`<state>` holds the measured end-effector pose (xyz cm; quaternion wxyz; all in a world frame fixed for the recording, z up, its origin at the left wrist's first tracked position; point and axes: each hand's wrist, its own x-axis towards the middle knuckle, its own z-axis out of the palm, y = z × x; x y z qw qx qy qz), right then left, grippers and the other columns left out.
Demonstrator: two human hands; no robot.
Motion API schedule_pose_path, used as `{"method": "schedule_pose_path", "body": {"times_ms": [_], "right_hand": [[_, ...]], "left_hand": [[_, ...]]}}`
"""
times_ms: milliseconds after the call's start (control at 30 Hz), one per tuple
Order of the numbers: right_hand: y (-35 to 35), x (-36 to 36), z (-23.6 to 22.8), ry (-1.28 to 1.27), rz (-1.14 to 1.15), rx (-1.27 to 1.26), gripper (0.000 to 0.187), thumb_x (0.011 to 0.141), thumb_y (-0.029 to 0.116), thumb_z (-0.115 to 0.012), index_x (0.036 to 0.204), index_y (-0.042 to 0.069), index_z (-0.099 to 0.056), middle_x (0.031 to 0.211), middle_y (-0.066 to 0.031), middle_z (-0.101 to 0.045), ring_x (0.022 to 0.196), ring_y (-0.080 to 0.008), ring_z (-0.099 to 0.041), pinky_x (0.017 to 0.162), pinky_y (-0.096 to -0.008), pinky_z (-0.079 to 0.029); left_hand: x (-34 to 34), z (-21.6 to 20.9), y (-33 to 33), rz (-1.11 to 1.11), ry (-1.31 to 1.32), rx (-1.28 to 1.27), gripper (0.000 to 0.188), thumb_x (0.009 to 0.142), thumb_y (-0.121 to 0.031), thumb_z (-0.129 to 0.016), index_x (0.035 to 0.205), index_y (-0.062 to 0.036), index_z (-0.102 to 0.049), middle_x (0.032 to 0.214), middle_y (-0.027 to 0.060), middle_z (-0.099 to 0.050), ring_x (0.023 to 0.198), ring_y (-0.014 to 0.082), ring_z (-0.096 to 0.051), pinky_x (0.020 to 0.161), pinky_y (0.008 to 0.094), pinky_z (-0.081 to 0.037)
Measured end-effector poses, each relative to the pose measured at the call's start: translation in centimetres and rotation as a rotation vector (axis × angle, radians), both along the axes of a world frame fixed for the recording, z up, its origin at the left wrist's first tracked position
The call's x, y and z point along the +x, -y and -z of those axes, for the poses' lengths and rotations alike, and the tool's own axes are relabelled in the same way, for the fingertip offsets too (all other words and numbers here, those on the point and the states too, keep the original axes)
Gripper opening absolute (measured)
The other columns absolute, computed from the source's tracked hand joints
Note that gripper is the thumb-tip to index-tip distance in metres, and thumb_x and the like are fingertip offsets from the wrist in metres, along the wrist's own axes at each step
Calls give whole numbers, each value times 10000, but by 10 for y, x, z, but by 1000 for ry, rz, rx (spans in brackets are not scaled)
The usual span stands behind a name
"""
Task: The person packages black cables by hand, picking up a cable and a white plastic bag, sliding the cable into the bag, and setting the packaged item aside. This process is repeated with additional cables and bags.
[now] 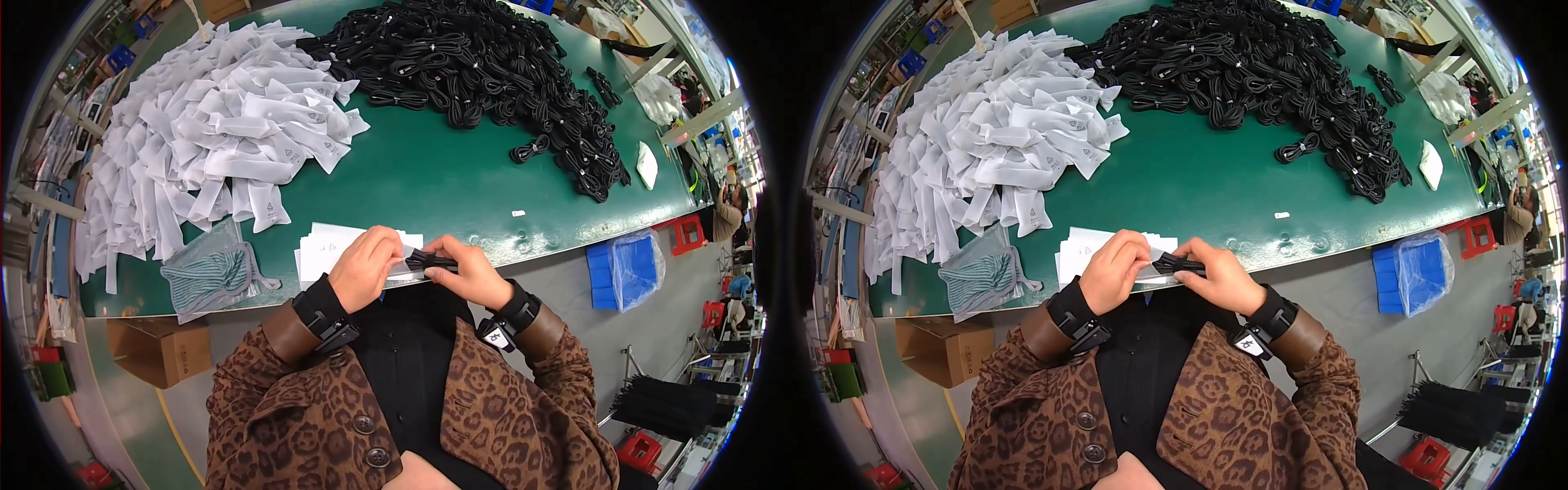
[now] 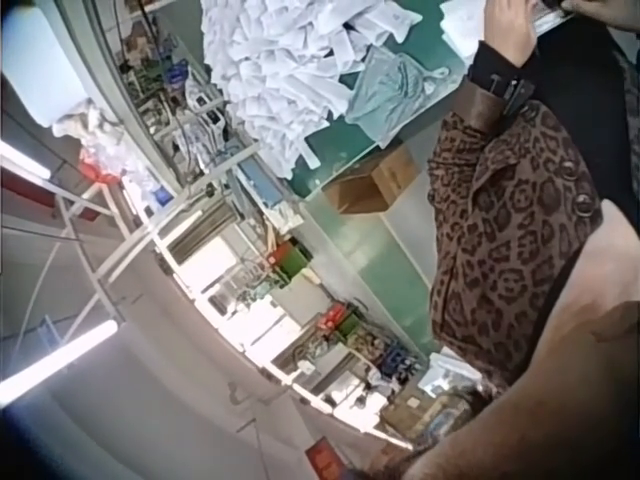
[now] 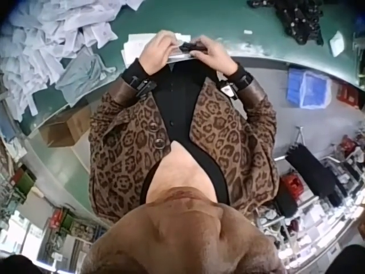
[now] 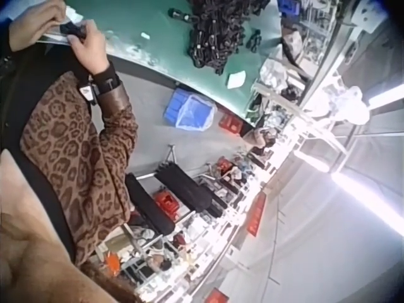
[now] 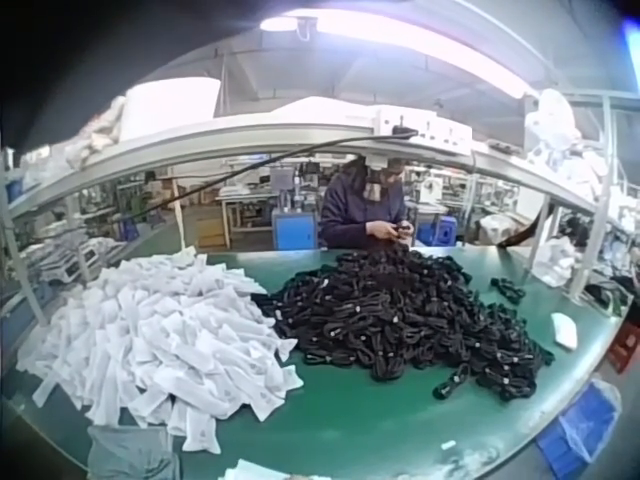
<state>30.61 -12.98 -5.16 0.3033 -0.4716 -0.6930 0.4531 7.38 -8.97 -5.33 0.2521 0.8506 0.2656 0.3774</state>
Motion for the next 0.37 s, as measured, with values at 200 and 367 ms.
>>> {"method": "schedule_pose_path", "body": {"times_ms": [200, 367], "right_hand": [[-9, 1, -5, -77, 35, -202, 424, 886, 94, -702, 1296, 106, -594, 1013, -95, -589, 848, -213, -614, 746, -296, -508], [-20, -2, -7, 32, -141, 585, 416, 998, 159, -598, 1403, 128, -512, 1288, -120, -557, 942, -251, -586, 807, -300, -523]], "left_hand": [[2, -12, -2, -9, -34, 6, 165, 815, 54, -657, 923, -7, -549, 1002, 135, -577, 905, 325, -568, 778, 381, -485], [2, -21, -7, -120, 44, -168, 128, 855, -3, -653, 935, -31, -557, 1045, 121, -593, 944, 299, -568, 868, 418, -469]]}}
